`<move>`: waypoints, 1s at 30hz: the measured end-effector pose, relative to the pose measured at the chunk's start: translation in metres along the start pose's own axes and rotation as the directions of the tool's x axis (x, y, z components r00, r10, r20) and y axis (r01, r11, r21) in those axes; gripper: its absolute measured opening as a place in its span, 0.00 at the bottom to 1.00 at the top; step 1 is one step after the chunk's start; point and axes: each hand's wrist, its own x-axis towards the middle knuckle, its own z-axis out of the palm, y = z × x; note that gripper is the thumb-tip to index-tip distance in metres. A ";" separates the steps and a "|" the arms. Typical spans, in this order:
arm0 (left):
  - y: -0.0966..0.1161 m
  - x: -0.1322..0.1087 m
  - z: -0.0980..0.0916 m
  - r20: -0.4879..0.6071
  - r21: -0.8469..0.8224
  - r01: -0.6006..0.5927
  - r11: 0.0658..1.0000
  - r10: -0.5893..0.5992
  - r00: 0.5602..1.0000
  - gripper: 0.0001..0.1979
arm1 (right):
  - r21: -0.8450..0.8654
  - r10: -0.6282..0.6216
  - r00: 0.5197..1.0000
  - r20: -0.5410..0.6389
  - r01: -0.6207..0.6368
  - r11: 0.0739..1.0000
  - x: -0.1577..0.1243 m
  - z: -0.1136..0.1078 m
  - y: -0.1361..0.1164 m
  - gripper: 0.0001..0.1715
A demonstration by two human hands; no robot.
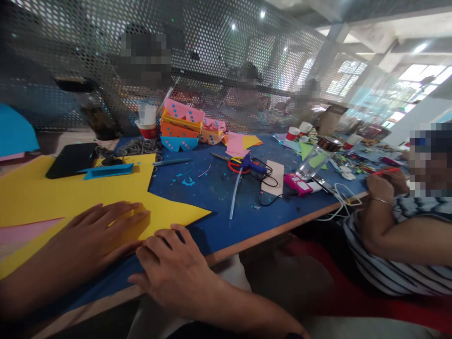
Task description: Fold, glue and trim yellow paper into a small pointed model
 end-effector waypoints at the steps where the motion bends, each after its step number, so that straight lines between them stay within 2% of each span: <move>1: 0.000 0.001 -0.001 -0.017 0.013 -0.006 1.000 0.006 1.000 0.30 | 0.002 0.001 1.000 0.002 -0.001 1.000 0.000 0.000 0.000 0.19; 6: 0.001 0.003 -0.003 -0.071 0.044 -0.049 0.998 0.052 0.996 0.30 | 0.025 0.008 1.000 0.009 -0.008 1.000 -0.001 0.000 0.002 0.20; 15: 0.003 0.000 -0.003 -0.008 0.007 0.007 1.000 -0.007 1.000 0.32 | 0.011 0.001 1.000 0.010 -0.002 1.000 -0.006 0.002 0.008 0.21; 19: 0.003 0.001 -0.004 -0.017 0.004 -0.015 1.000 0.015 1.000 0.30 | -0.013 0.013 1.000 0.000 -0.013 1.000 -0.008 0.000 0.010 0.24; 24: 0.003 0.002 -0.005 -0.027 0.003 -0.002 1.000 0.002 1.000 0.30 | -0.022 0.031 0.999 -0.013 -0.031 0.999 -0.012 -0.004 0.012 0.22; 28: 0.003 0.000 -0.004 0.003 -0.028 0.026 0.999 -0.026 1.000 0.29 | -0.021 0.054 0.997 -0.047 -0.055 0.998 -0.015 -0.002 0.013 0.22; 30: 0.002 -0.001 -0.003 0.021 -0.049 0.036 0.998 -0.035 0.999 0.29 | -0.009 0.068 0.992 -0.103 -0.070 0.998 -0.017 -0.003 0.015 0.20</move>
